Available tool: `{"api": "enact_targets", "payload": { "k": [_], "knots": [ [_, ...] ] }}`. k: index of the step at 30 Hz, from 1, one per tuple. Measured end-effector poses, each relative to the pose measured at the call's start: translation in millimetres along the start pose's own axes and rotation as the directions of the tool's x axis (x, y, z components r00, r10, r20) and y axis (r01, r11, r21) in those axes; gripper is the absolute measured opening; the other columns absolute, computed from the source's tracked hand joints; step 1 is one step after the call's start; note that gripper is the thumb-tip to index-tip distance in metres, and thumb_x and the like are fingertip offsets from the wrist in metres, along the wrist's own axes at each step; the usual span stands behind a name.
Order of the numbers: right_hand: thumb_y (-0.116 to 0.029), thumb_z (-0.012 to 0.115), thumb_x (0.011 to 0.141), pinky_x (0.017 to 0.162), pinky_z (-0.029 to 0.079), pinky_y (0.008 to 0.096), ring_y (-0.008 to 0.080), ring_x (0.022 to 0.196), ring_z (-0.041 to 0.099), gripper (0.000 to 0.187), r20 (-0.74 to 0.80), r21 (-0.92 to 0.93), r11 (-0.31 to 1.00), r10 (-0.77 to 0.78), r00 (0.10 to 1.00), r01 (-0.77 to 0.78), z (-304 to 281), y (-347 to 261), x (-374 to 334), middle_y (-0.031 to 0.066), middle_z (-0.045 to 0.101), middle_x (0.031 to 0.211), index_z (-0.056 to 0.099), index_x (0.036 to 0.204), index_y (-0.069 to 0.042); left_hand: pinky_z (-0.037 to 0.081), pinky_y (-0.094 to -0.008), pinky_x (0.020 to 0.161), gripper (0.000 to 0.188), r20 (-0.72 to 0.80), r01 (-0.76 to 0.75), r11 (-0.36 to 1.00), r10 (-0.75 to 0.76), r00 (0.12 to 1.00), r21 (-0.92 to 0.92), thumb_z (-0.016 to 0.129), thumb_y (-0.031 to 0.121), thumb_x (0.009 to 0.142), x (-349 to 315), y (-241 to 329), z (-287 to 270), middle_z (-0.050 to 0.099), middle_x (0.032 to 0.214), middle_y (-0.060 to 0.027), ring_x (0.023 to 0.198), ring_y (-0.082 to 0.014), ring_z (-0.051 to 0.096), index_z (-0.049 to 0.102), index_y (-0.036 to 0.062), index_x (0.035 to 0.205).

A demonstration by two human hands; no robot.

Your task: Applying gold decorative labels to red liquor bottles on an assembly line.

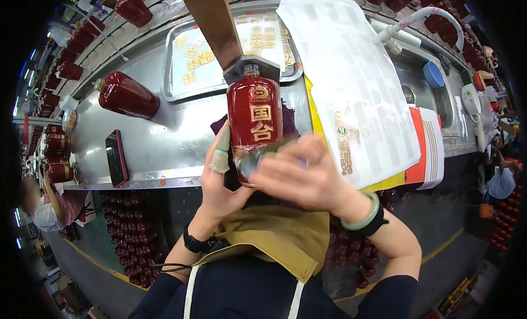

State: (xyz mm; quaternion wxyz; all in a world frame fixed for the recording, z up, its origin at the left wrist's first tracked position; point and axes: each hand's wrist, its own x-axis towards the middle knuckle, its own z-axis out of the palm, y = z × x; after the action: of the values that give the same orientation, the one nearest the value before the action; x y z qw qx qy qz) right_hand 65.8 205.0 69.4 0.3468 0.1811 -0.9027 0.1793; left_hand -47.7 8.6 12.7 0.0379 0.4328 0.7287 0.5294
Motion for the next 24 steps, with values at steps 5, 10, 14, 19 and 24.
{"api": "enact_targets", "payload": {
  "k": [5, 10, 14, 19, 24],
  "knots": [
    [-0.010, 0.076, 0.073, 0.069, 0.042, 0.0315, 0.0140, 0.085, 0.061, 0.034, -0.063, 0.071, 0.997, 0.018, 0.998, -0.014, -9, -13, 1, -0.0062, 0.071, 0.104, 0.077, 0.106, -0.017, 0.040, -0.0456, 0.116, 0.094, 0.036, 0.002, 0.999, 0.000, 0.999, -0.051, 0.088, 0.009, 0.075, -1, -2, -4, 0.046, 0.157, -0.0261, 0.142, -0.0413, 0.050, 0.041, -0.0059, 0.155],
    [-0.010, 0.078, 0.075, 0.071, 0.048, 0.0305, 0.0147, 0.085, 0.064, 0.029, 0.032, 0.088, 0.994, -0.074, 0.997, 0.071, -2, -23, -20, -0.0056, 0.072, 0.100, 0.077, 0.103, -0.017, 0.039, -0.0443, 0.117, 0.102, 0.131, 0.056, 0.997, -0.048, 0.990, -0.060, 0.090, 0.016, 0.074, -4, -10, -4, 0.046, 0.158, -0.0247, 0.142, -0.0366, 0.051, 0.035, -0.0068, 0.158],
    [-0.003, 0.076, 0.087, 0.076, 0.052, 0.0286, 0.0155, 0.087, 0.065, 0.028, -0.088, 0.227, 0.930, 0.316, 0.945, -0.290, -14, -16, -21, 0.0056, 0.068, 0.101, 0.068, 0.114, -0.004, 0.034, -0.0502, 0.120, 0.096, 0.066, -0.152, 0.978, 0.144, 0.987, 0.142, 0.096, 0.025, 0.067, 7, 6, -17, 0.035, 0.164, -0.0270, 0.149, -0.0446, 0.035, 0.053, 0.0002, 0.149],
    [-0.001, 0.058, 0.105, 0.092, 0.047, 0.0254, 0.0120, 0.103, 0.058, 0.035, -0.354, 0.406, 0.707, 0.706, 0.613, -0.580, -16, -10, -17, 0.0082, 0.059, 0.115, 0.047, 0.138, 0.002, 0.032, -0.0582, 0.121, 0.054, 0.278, -0.461, 0.783, 0.373, 0.885, 0.417, 0.090, 0.045, 0.071, 23, 12, -25, 0.043, 0.161, -0.0131, 0.146, -0.0396, 0.033, 0.078, 0.0313, 0.122],
    [-0.006, 0.064, 0.105, 0.086, 0.047, 0.0227, 0.0088, 0.097, 0.057, 0.033, -0.288, 0.571, 0.560, 0.822, 0.492, -0.601, -5, -23, -13, 0.0061, 0.059, 0.113, 0.051, 0.135, 0.001, 0.029, -0.0545, 0.123, 0.040, 0.393, -0.594, 0.635, 0.446, 0.804, 0.494, 0.082, 0.044, 0.078, 34, 15, -19, 0.048, 0.160, -0.0002, 0.146, -0.0339, 0.034, 0.076, 0.0425, 0.118]
  ]
}}
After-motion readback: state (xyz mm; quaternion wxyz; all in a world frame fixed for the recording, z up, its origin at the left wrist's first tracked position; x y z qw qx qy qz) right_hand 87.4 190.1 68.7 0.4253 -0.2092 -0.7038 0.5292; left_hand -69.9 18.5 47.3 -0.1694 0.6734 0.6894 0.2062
